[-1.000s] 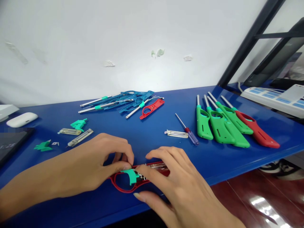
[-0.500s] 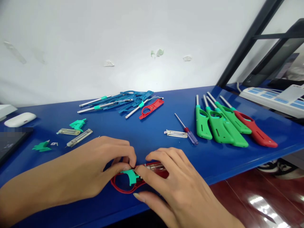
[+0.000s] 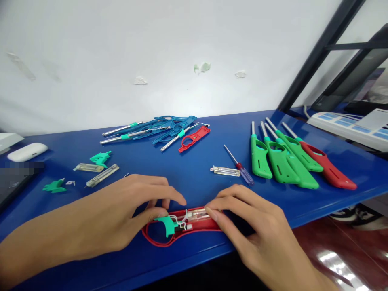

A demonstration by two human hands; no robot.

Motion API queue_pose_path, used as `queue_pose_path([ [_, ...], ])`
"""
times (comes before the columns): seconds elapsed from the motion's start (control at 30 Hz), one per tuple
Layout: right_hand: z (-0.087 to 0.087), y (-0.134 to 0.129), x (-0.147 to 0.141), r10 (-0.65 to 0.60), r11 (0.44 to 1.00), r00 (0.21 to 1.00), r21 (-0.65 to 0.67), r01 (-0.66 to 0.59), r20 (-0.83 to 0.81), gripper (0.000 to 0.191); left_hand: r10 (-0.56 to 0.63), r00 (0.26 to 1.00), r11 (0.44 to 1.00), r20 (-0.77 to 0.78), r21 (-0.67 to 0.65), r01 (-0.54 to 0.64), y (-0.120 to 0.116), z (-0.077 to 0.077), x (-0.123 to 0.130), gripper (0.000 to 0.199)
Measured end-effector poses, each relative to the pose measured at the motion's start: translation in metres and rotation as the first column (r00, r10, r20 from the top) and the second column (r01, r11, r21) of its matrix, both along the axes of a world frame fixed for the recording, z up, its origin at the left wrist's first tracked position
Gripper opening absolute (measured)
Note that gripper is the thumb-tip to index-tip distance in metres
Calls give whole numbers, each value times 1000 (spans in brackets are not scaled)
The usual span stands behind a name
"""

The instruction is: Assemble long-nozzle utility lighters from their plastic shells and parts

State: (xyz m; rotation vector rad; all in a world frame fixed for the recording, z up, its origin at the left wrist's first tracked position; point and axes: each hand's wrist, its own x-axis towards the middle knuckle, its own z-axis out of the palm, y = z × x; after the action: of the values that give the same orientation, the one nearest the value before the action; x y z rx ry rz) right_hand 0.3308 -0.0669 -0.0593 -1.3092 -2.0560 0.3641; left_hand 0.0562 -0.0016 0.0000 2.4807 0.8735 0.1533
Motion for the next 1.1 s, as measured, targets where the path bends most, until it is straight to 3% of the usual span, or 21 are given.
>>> queue_pose_path([
  [0.23, 5, 7, -2, 22, 989, 995, -144, -36, -98, 7, -60, 998, 998, -16, -17, 60, 0, 2, 1, 38],
  [0.63, 7, 10, -2, 36, 988, 991, -147, -54, -127, 6, -52, 999, 995, 4, -85, 52, 0, 8, 6, 49],
  [0.83, 6, 9, -2, 30, 986, 990, -160, -52, -136, 8, -49, 996, 993, 68, -99, 56, 0, 8, 6, 42],
  [1.1, 7, 9, -2, 34, 980, 988, -190, -63, -153, 7, -72, 992, 993, 105, -91, 81, 0, 6, 5, 55],
])
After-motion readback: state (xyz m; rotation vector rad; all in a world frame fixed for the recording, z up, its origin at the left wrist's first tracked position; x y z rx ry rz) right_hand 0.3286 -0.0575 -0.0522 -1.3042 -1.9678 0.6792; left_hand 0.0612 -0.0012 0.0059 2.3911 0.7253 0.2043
